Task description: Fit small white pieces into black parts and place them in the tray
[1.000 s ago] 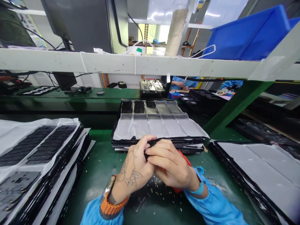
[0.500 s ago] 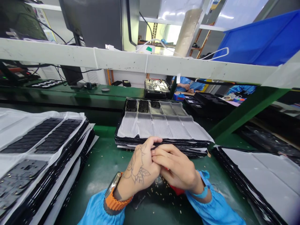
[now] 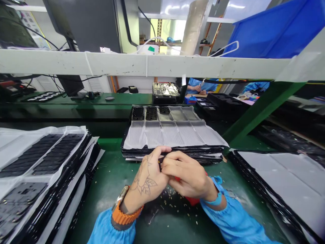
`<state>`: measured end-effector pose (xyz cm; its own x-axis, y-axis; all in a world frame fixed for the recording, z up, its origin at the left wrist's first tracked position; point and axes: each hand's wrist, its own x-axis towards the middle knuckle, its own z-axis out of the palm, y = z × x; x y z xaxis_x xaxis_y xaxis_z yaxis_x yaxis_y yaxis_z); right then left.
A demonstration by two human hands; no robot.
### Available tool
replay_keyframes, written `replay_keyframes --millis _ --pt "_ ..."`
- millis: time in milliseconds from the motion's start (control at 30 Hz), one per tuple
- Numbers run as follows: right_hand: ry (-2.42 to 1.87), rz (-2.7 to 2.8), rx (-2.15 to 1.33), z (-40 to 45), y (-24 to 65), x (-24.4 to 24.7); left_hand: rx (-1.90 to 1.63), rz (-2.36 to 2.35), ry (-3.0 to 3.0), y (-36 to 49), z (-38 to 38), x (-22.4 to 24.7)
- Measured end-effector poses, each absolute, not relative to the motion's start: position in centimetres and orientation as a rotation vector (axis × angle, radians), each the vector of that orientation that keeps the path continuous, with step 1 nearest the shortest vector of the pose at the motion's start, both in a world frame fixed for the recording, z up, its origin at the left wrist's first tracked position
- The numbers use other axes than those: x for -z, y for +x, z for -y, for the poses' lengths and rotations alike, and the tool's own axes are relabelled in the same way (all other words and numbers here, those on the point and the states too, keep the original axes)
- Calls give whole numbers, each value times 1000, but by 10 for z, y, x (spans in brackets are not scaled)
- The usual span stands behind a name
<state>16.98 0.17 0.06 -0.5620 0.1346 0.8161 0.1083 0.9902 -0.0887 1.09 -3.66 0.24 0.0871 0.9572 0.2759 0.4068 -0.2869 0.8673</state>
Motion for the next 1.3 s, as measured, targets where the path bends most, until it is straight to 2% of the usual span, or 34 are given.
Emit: replay_keyframes --millis 133,400,867,1300 --pt "-162 2063 -188 -8 180 1 -1237 -1317 1768 5 36 -7" --pt "-541 1736 -333 -14 193 -5 -1312 -1346 1818 -10 40 -18" --pt "-529 1638 -1418 -23 179 8 -1295 -1166 1851 0 35 -7" --pt "-622 1559 -1394 -22 176 10 -1322 -1063 1795 5 35 -4"
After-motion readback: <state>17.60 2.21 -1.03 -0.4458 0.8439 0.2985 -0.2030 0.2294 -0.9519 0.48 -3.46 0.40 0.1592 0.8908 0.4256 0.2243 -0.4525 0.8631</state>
